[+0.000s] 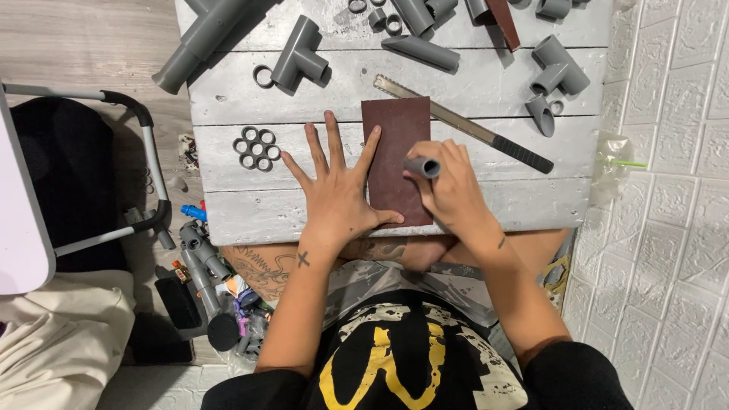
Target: The person sits on the floor and uses a sanding sheet to smooth the edges of various gray PVC pipe fittings. They handle several fittings one at a time, rubbing them against the sandpaper on the table, and occasionally inspect the edges by hand.
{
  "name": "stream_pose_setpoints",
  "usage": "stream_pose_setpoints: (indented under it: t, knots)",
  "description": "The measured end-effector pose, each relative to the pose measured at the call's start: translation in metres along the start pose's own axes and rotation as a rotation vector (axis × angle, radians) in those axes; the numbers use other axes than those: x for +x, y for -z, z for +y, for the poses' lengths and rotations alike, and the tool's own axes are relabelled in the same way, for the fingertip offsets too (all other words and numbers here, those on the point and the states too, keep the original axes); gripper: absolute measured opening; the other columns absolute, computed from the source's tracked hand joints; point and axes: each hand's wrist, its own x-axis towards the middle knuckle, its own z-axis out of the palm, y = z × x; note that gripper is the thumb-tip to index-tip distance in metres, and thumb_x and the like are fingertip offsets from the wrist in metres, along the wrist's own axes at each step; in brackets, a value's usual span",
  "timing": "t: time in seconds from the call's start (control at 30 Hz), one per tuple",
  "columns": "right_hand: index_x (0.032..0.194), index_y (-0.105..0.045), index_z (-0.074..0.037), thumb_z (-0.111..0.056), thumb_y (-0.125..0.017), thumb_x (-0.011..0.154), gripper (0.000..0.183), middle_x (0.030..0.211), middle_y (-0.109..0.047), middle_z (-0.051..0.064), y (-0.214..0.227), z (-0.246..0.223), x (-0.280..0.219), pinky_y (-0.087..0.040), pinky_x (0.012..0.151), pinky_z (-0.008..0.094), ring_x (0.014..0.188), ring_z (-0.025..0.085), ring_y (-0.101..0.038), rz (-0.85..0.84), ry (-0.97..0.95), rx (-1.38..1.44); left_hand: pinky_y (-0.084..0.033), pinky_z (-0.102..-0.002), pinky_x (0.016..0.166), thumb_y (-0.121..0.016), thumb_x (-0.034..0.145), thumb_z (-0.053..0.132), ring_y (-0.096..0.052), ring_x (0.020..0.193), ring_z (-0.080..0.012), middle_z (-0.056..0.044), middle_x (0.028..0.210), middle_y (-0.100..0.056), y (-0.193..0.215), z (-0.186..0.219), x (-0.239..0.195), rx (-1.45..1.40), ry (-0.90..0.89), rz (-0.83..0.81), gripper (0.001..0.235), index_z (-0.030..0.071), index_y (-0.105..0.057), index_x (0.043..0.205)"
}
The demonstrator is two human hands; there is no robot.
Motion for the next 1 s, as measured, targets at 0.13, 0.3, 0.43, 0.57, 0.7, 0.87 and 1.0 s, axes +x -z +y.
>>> stream_pose_setpoints:
  t: [0.13,0.3,0.43,0.57,0.7,0.87,1.0]
  knots:
    - [0.116,-0.059,-0.012,-0.020,-0.069,0.097,0.023,0.106,-0.063,0.006,-0.028,-0.001,-0.003,-0.043,0.079,0.039,0.091,0.028,-0.060,0.017,0.020,0.030,0.021,-0.086,0.098,-0.097,0.038,0.068,0.025,0.148,-0.0551,-0.025,0.169,0.017,-0.004,-0.002,0.001,0.020,0.001,0.008,0.150,0.035,-0.025,0.166]
    - [0.116,-0.058,-0.013,-0.024,-0.065,0.100,0.021,0.103,-0.059,0.003,-0.035,0.016,0.021,-0.042,0.076,0.039,0.089,0.028,-0.058,0.034,0.080,-0.070,0.019,-0.086,0.099,-0.095,0.041,0.070,0.019,0.151,-0.0539,-0.022,0.171,0.011,-0.007,-0.004,0.000,0.048,0.002,0.001,0.148,0.035,-0.024,0.166]
    - [0.115,-0.059,-0.009,-0.021,-0.072,0.095,0.027,0.106,-0.059,0.005,-0.018,0.021,0.011,-0.042,0.077,0.040,0.091,0.030,-0.057,0.058,0.098,-0.142,0.021,-0.085,0.099,-0.095,0.043,0.071,0.020,0.151,-0.0523,-0.020,0.171,0.013,-0.005,-0.003,0.000,0.049,0.009,-0.005,0.148,0.036,-0.021,0.166]
    - [0.117,-0.059,-0.010,-0.022,-0.070,0.097,0.025,0.109,-0.059,0.006,-0.018,0.012,-0.014,-0.041,0.080,0.038,0.094,0.027,-0.056,0.010,-0.023,-0.030,0.020,-0.085,0.099,-0.094,0.044,0.072,0.020,0.151,-0.0533,-0.020,0.171,0.013,-0.001,-0.002,0.000,0.050,0.012,-0.017,0.148,0.035,-0.021,0.167]
    - [0.118,-0.060,-0.012,-0.022,-0.069,0.097,0.026,0.105,-0.061,0.004,-0.038,0.000,-0.012,-0.043,0.079,0.036,0.092,0.025,-0.060,0.049,0.005,0.023,0.018,-0.086,0.099,-0.093,0.043,0.074,0.019,0.151,-0.0538,-0.020,0.171,0.012,-0.005,-0.003,0.001,0.059,0.007,-0.014,0.148,0.035,-0.021,0.167]
    - [0.116,-0.059,-0.012,-0.020,-0.070,0.096,0.024,0.101,-0.058,0.002,-0.035,0.010,0.017,-0.041,0.075,0.037,0.088,0.026,-0.057,0.059,0.057,-0.067,0.017,-0.087,0.099,-0.093,0.044,0.074,0.018,0.151,-0.0541,-0.021,0.171,0.012,-0.003,-0.001,0.001,0.086,0.015,-0.034,0.148,0.035,-0.020,0.167]
    - [0.117,-0.059,-0.010,-0.017,-0.074,0.093,0.029,0.104,-0.057,0.004,-0.021,0.027,0.013,-0.041,0.078,0.038,0.092,0.027,-0.057,0.049,0.049,-0.151,0.018,-0.086,0.099,-0.094,0.046,0.072,0.020,0.151,-0.0535,-0.021,0.171,0.013,0.000,0.001,0.001,0.074,0.018,-0.037,0.147,0.035,-0.020,0.167]
